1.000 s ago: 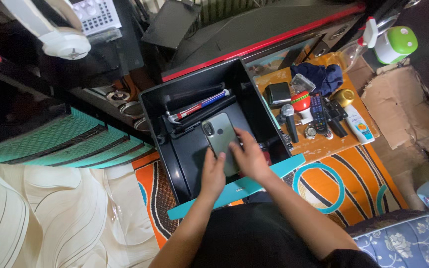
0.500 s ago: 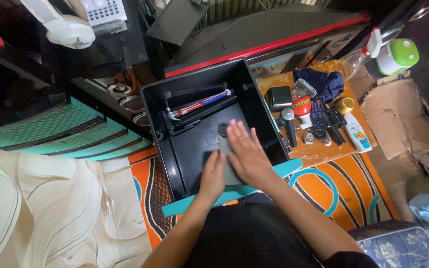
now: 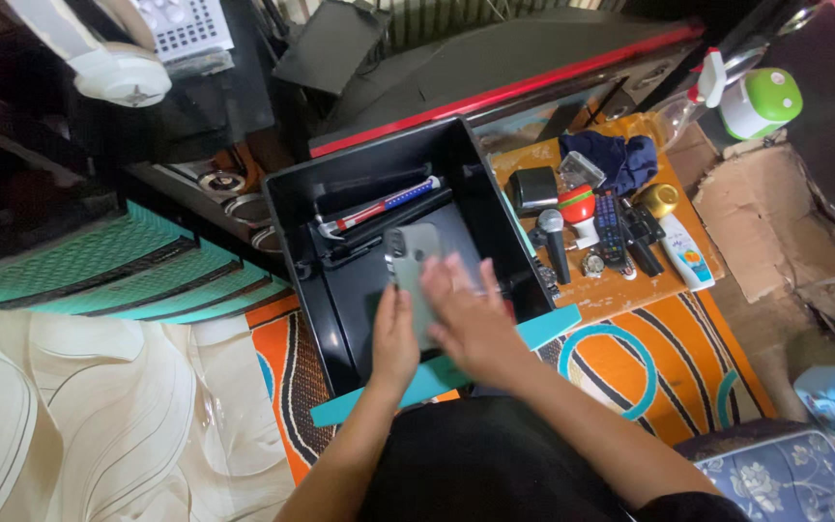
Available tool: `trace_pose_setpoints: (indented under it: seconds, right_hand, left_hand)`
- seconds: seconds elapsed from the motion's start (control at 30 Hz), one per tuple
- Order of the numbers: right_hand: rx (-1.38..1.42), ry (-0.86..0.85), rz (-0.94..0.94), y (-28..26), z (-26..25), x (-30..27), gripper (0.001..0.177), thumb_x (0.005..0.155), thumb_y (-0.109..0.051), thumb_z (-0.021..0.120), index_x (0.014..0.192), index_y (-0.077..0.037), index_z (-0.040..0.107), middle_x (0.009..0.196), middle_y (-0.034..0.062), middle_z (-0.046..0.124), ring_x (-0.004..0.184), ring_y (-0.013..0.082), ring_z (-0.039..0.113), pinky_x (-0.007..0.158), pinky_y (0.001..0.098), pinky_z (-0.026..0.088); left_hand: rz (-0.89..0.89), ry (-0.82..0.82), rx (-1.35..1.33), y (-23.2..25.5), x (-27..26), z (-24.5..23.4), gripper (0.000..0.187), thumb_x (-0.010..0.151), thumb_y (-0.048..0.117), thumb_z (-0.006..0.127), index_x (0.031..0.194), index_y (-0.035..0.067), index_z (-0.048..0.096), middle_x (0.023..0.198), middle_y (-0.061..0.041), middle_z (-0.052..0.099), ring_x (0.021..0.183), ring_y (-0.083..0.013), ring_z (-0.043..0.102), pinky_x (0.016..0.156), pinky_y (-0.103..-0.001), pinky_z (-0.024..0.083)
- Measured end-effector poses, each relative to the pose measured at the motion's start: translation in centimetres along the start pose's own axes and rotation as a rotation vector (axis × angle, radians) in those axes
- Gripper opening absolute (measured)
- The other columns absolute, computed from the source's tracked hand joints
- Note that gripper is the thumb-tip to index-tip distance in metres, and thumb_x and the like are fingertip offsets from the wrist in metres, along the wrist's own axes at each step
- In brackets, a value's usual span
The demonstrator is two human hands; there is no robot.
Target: The person removes various items from a drawer, including watches, a remote control, a bottle, a wallet, and a phone case, and places them on a nearby table. The person then removes a hammer and a ruler from the drawer and places them on a speaker.
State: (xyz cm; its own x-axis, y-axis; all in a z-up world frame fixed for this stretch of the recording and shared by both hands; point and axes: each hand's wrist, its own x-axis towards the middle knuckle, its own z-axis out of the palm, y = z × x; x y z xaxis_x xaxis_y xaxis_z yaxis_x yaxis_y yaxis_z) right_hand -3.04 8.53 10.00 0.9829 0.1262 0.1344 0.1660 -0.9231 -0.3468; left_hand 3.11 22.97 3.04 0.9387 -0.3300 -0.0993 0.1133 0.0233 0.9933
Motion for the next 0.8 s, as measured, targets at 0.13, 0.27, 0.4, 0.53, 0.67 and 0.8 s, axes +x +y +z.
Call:
trace_pose_setpoints:
  seconds: [0.13, 0.27, 0.4, 0.53, 0.67, 0.8]
  right_hand:
    - [0.104, -0.020, -0.025, 0.0, 0.1, -0.3, 0.074, 0.098, -0.031, 0.060, 0.159, -0.007, 0.027, 0.168, 0.0147, 0.026, 0.157, 0.0315, 0.017, 0.123, 0.0605, 0.001]
    - [0.234, 0.245, 0.157, 2.9, 0.1, 0.4, 0.084, 0.093, -0.025, 0.067, 0.157, 0.002, 0.021, 0.162, 0.0324, 0.018, 0.152, 0.0418, 0.012, 0.118, 0.0567, 0.010]
    - [1.155, 0.233, 0.499, 4.6, 1.2, -1.1, 0.084, 0.095, -0.015, 0.060, 0.161, -0.008, 0.008, 0.151, 0.0190, 0.050, 0.128, 0.0236, 0.056, 0.109, 0.0378, 0.042]
    - [1.331, 0.251, 0.435, 7.2, 2.1, -2.5, 0.057, 0.100, -0.007, 0.057, 0.153, 0.003, 0.039, 0.133, 0.0164, 0.062, 0.120, 0.0166, 0.059, 0.103, 0.0305, 0.048]
    - [1.045, 0.254, 0.503, 9.9, 2.5, -4.9, 0.051, 0.099, -0.006, 0.058, 0.148, 0.000, 0.049, 0.115, 0.0141, 0.068, 0.104, 0.0162, 0.063, 0.091, 0.0309, 0.052]
    - [1.438, 0.209, 0.493, 12.7, 1.9, -6.5, 0.057, 0.100, -0.006, 0.053, 0.155, -0.004, 0.044, 0.108, 0.0114, 0.061, 0.096, 0.0153, 0.057, 0.084, 0.0311, 0.048]
  left_hand:
    - [0.002, -0.101, 0.011, 0.2, 0.7, -0.3, 0.043, 0.109, 0.028, 0.042, 0.138, 0.000, 0.058, 0.129, -0.013, 0.068, 0.120, -0.0180, 0.063, 0.104, -0.031, 0.046]
    - [-0.006, -0.203, -0.135, 0.2, 0.3, 1.1, 0.047, 0.109, 0.024, 0.045, 0.147, -0.002, 0.051, 0.132, -0.015, 0.065, 0.122, -0.0188, 0.060, 0.106, -0.033, 0.045]
    - [0.047, -0.163, -0.094, 0.9, 0.1, 3.7, 0.054, 0.108, 0.023, 0.042, 0.157, 0.001, 0.034, 0.143, -0.017, 0.057, 0.131, -0.0227, 0.055, 0.110, -0.035, 0.041]
    - [0.316, -0.040, 0.457, 2.3, -0.2, 6.7, 0.060, 0.107, 0.019, 0.046, 0.161, 0.000, 0.027, 0.155, -0.025, 0.040, 0.143, -0.0326, 0.039, 0.118, -0.044, 0.035]
    - [0.735, -0.094, 0.978, 3.9, -0.5, 9.2, 0.054, 0.101, 0.020, 0.051, 0.154, 0.023, 0.043, 0.166, -0.020, 0.031, 0.158, -0.0393, 0.019, 0.124, -0.064, 0.012]
    - [0.582, -0.226, 1.071, 5.0, 0.7, 11.7, 0.054, 0.099, 0.026, 0.053, 0.153, 0.023, 0.047, 0.167, -0.010, 0.029, 0.157, -0.0322, 0.023, 0.120, -0.072, -0.002]
